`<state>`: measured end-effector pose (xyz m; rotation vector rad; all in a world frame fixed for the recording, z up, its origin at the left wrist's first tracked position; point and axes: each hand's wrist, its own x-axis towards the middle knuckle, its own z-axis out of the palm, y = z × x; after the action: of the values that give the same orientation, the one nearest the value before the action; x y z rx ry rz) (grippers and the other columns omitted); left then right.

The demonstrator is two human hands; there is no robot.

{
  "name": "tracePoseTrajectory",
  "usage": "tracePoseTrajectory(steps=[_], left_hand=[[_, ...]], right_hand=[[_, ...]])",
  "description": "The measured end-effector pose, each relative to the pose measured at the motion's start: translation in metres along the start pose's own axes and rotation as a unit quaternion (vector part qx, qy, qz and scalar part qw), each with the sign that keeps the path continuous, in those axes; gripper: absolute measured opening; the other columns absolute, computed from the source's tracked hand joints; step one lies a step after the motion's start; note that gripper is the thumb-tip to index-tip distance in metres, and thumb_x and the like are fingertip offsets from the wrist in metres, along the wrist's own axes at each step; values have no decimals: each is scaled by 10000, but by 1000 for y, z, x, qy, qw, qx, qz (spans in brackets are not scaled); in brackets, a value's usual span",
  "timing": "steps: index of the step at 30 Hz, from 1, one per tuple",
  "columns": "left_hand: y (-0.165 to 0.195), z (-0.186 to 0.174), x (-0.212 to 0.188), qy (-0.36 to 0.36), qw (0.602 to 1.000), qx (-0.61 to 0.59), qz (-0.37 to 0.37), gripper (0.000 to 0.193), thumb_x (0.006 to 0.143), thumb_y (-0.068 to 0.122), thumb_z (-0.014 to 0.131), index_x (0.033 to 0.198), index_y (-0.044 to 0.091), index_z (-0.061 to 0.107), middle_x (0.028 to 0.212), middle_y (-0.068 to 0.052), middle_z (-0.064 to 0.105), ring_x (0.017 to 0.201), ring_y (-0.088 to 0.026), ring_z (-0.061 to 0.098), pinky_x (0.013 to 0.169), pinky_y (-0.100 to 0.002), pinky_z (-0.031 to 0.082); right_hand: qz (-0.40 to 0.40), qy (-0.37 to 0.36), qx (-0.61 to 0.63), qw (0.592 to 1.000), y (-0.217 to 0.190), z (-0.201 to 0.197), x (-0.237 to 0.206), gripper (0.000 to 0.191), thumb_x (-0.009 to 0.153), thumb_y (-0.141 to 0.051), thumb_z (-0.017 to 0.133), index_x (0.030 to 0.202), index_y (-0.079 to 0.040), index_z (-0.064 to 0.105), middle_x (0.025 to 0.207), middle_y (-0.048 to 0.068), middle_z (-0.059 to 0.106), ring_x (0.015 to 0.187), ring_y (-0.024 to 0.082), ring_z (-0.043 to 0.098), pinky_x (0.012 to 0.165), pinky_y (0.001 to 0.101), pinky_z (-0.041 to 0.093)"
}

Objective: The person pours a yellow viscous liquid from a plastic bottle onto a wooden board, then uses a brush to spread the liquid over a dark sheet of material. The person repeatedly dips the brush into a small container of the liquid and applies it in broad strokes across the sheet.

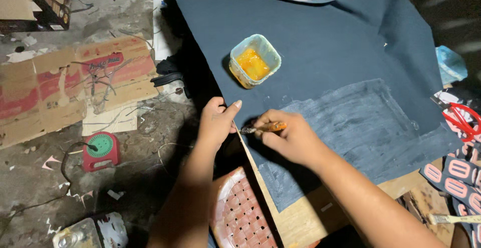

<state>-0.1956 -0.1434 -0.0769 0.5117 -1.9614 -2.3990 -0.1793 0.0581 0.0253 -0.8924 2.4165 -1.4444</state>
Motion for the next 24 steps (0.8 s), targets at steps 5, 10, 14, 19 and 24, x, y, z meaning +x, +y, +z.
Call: tracePoseTrajectory(steps=[5,10,14,19,24], left_hand=[[-3,-1,-2,0,999,-4,36,312,912,248,733,1033,-7,601,745,-50,668,518,-77,554,454,-245,481],[-5,1,-3,8,999,-8,44,294,905,241,735,1035,7,613,740,-46,687,521,-77,574,459,-243,490],[-4,3,-3,13,999,-19,34,295,905,237,732,1037,8,602,745,-34,685,513,-81,557,449,-249,475],[0,10,-5,34,998,-22,57,386,905,211,722,1157,-30,556,749,-39,704,522,-95,578,442,-274,455],[8,16,-10,101,959,179,195,815,881,194,683,1576,114,263,716,-172,680,616,-293,634,600,-422,523]], right_hand=[[23,-58,-83,995,-8,-3,-25,156,820,-109,722,962,-47,702,867,79,756,785,180,747,748,313,582],[60,-94,-89,990,-19,-15,-59,171,791,-109,713,954,-56,718,866,73,759,788,181,740,729,314,583],[35,-56,5,998,-17,-31,-51,105,878,-107,738,803,-41,705,953,88,771,866,197,724,772,314,567],[-56,154,-62,984,-11,-60,28,174,969,-166,732,1086,-39,714,1114,100,695,1048,173,665,939,283,530],[-144,123,-292,938,4,-55,114,218,868,-225,840,1029,-100,766,1410,140,582,1297,366,451,1083,457,417]])
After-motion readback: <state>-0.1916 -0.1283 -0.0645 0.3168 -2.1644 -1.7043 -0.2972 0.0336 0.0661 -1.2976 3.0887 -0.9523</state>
